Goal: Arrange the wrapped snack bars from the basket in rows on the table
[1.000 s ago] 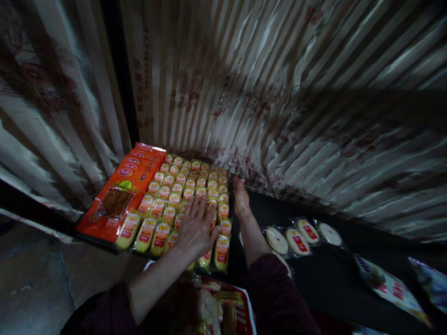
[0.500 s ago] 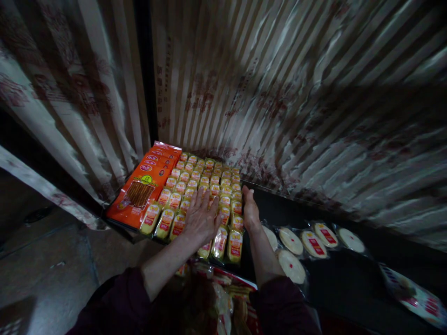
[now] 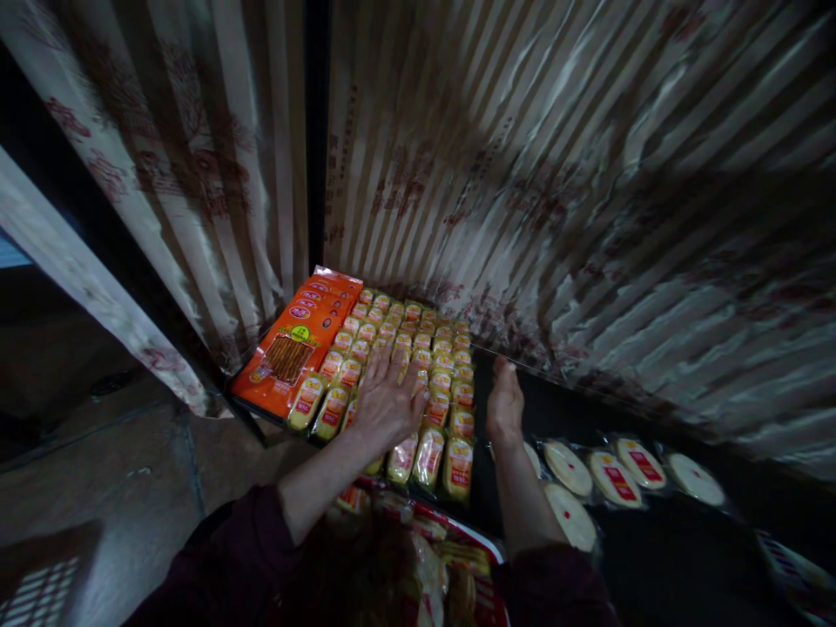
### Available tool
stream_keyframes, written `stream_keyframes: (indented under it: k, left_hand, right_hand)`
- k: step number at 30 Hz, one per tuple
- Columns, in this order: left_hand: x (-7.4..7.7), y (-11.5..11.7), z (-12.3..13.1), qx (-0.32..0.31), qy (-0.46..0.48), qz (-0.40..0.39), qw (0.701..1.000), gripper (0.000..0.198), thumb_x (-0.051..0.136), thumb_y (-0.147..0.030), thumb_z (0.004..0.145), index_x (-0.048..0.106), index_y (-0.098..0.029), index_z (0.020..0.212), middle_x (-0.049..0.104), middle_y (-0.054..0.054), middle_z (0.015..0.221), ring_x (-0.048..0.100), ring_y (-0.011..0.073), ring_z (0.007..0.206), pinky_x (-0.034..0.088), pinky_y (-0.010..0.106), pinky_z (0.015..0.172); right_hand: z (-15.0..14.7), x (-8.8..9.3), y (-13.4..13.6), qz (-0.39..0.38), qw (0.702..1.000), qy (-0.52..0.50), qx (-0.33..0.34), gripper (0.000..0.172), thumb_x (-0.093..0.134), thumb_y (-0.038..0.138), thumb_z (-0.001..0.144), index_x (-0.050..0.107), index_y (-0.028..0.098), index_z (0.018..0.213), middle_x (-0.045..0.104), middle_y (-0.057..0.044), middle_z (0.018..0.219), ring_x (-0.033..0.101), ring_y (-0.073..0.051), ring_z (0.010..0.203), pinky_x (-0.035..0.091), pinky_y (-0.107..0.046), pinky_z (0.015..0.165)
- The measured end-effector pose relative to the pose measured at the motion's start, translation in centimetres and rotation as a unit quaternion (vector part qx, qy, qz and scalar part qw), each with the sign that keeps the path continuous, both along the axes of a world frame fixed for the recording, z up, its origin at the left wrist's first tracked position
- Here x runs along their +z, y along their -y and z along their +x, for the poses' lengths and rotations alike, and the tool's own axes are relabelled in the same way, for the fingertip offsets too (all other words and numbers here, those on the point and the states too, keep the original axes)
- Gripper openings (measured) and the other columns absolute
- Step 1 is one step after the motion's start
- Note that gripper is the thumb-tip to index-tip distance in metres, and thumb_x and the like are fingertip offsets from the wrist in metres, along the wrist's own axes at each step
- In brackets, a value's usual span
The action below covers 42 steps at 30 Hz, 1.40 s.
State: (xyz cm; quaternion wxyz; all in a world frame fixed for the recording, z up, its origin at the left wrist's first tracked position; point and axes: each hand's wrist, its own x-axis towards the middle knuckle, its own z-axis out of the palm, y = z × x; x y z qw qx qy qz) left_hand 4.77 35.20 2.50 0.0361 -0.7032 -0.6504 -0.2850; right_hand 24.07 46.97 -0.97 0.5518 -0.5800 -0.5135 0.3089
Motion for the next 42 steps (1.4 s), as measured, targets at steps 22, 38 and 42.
stream_keyframes:
  k: [22,38,42]
  left_hand:
    - [-4.3,2.9,-17.3,0.216,0.013,-0.121,0.969,0.048,0.04,-0.023,0.089,0.048,-0.019,0.136,0.035,0.015,0.15,0.016,0.0332,0.143,0.033,0.054,0.108]
    - [-4.8,2.2,-16.6,0.217,0.061,-0.123,0.966,0.05,0.038,-0.031,0.09,0.044,-0.02,0.138,0.033,0.012,0.152,0.017,0.0292,0.144,0.022,0.054,0.113]
    - [-4.3,2.1,-16.4,0.22,0.069,-0.135,0.964,0.052,0.04,-0.028,0.089,0.042,-0.019,0.14,0.025,0.014,0.154,0.015,0.031,0.144,0.022,0.056,0.113]
  right_hand:
    - [-27.5,3.9,1.3,0.036,0.74,0.566,0.362,0.055,0.045,0.023,0.088,0.039,0.017,0.142,0.045,-0.01,0.145,0.023,-0.03,0.141,0.016,-0.05,0.113]
    - [-28.8,3.6,-2.1,0.035,0.749,0.557,0.357,0.063,0.053,0.041,0.085,0.04,0.017,0.141,0.05,-0.014,0.139,0.038,-0.032,0.132,0.022,-0.05,0.11]
    - [-29.3,3.5,-2.3,0.04,0.751,0.549,0.364,0.066,0.06,0.039,0.081,0.041,0.018,0.14,0.05,-0.013,0.139,0.04,-0.03,0.131,0.03,-0.045,0.108]
